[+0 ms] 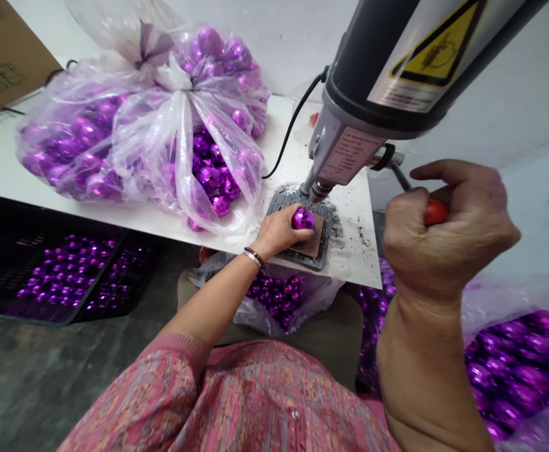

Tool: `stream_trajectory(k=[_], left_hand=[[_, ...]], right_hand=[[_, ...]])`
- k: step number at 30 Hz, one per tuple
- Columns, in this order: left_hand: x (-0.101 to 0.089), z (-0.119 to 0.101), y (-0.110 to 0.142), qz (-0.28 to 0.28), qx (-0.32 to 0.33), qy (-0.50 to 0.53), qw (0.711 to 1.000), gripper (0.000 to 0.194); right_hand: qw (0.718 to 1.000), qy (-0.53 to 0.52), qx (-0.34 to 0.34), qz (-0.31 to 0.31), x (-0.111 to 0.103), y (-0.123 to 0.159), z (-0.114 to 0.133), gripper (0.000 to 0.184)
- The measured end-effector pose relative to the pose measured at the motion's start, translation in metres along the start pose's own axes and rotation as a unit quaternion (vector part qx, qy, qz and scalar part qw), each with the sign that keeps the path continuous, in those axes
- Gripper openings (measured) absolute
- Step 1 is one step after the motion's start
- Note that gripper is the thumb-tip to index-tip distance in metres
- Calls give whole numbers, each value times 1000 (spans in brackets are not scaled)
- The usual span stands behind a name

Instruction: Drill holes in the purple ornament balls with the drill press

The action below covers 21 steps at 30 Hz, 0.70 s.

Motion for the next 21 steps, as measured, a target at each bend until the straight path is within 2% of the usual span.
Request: stream_trajectory(k=[8, 14, 21], left_hand=[[1, 3, 0, -11, 4, 13, 1000, 56], [0, 2, 0, -16, 11, 16, 1000, 56], [-1, 0, 1, -14, 17, 14, 1000, 57]], right_hand=[[999, 3, -36, -36, 2, 17, 8, 23], [997, 9, -26, -69, 4, 28, 5, 24], [998, -9, 1, -68, 8, 45, 0, 32]])
Point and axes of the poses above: each hand's wrist, its own y-axis away from the middle knuckle, its own x-axis out of the palm, z = x × y, the point moved 10 cm from there along -y, towards the middle knuckle
